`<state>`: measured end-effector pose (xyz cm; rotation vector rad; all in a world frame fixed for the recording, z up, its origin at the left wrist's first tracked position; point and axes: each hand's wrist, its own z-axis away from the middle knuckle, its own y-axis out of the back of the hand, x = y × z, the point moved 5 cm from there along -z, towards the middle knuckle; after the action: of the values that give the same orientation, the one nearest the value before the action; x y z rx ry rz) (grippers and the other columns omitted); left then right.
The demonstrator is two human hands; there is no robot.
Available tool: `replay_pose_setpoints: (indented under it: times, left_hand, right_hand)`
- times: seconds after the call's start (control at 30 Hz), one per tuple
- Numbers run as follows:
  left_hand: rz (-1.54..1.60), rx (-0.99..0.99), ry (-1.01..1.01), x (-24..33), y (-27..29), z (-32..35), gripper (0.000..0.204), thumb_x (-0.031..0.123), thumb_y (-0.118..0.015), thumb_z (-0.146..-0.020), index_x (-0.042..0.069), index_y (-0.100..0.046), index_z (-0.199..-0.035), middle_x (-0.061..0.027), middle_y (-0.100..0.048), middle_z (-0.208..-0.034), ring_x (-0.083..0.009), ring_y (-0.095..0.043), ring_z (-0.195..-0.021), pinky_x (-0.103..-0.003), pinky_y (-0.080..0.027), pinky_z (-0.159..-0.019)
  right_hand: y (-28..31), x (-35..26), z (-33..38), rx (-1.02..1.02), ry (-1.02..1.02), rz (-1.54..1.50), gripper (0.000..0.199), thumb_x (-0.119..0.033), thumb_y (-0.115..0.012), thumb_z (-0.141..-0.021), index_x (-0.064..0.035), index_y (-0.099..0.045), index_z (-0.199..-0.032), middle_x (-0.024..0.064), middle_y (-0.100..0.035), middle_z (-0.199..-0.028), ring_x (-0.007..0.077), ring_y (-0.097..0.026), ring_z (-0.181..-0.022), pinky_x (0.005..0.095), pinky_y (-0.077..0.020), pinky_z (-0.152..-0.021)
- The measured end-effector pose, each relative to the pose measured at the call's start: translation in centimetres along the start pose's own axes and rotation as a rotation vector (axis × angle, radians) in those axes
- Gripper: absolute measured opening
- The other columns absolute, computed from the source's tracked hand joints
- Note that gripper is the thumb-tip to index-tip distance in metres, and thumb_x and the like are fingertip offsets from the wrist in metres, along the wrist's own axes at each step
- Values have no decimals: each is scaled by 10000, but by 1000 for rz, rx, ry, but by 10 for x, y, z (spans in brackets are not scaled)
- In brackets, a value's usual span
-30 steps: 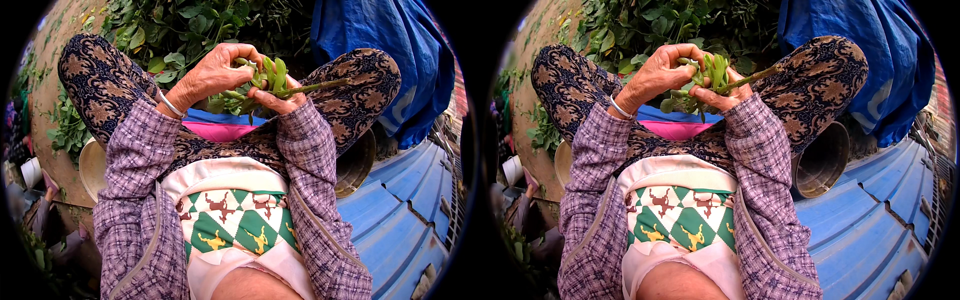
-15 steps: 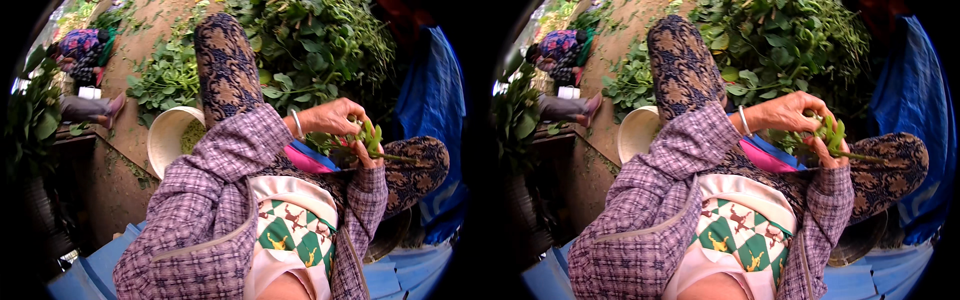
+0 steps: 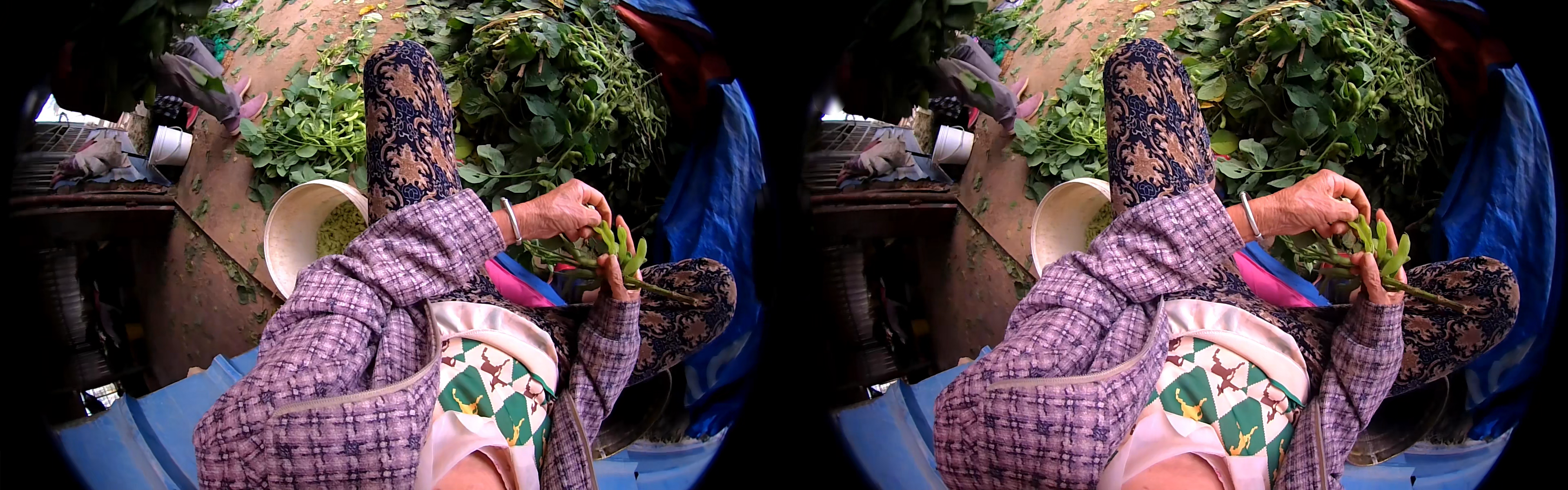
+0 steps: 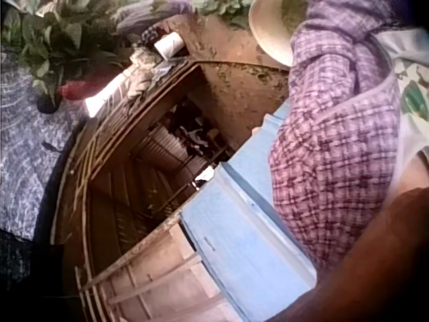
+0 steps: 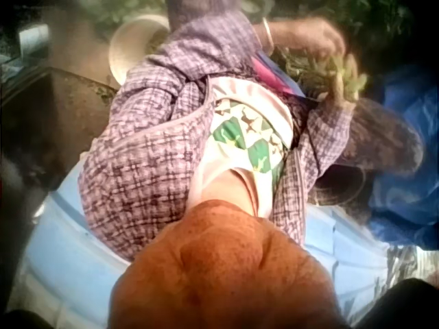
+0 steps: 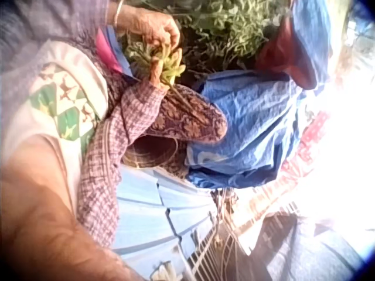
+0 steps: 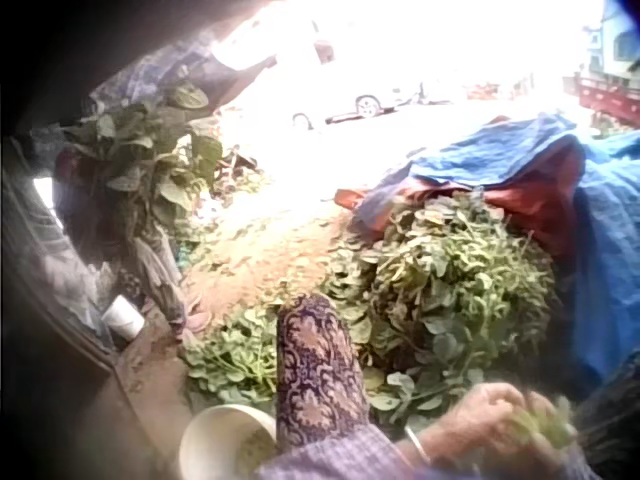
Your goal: The person sits cross-legged on the ground and shells green vegetables, likely edamame, by hand. They remove the pods from the stems and place the shelled vegetables into a white bowl positioned between their legs.
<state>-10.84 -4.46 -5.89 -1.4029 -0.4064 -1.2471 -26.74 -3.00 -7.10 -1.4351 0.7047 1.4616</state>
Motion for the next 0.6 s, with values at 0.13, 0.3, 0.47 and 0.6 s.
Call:
replay_pose_setpoints:
  times: [0.13,0.3,0.47,0.6]
  left_hand:
    - [3,9,5,-1,2,-5,168,91,-528,-819,2,-600,-942,10,-540,-627,-24,-456,-495,-150,-353,-427]
    - [-60,97,-59,6,8,-4,195,145,-517,-883,-10,-596,-971,7,-563,-719,0,-425,-506,-123,-301,-407]
    - [-106,6,-35,15,-3,4,249,220,-513,-902,-8,-602,-950,28,-542,-698,14,-404,-497,-120,-272,-389]
    - [-389,48,-9,17,-11,12,241,222,-576,-863,11,-604,-976,51,-523,-714,25,-407,-549,-111,-308,-472]
  right_hand:
    - [-15,-9,-1,59,24,-49,596,-87,-591,-807,-29,-318,-1334,69,-590,-995,110,-581,-777,233,-482,-676]
    - [-4,-12,3,111,10,-15,550,-65,-582,-822,-67,-357,-1324,49,-599,-967,100,-585,-796,243,-491,-693]
    - [11,-11,3,337,27,-150,528,-74,-595,-825,-80,-381,-1308,78,-590,-1017,120,-600,-816,253,-499,-723]
    - [8,-9,1,346,-17,-203,515,-72,-606,-819,-68,-399,-1291,95,-562,-1100,118,-589,-820,262,-492,-737]
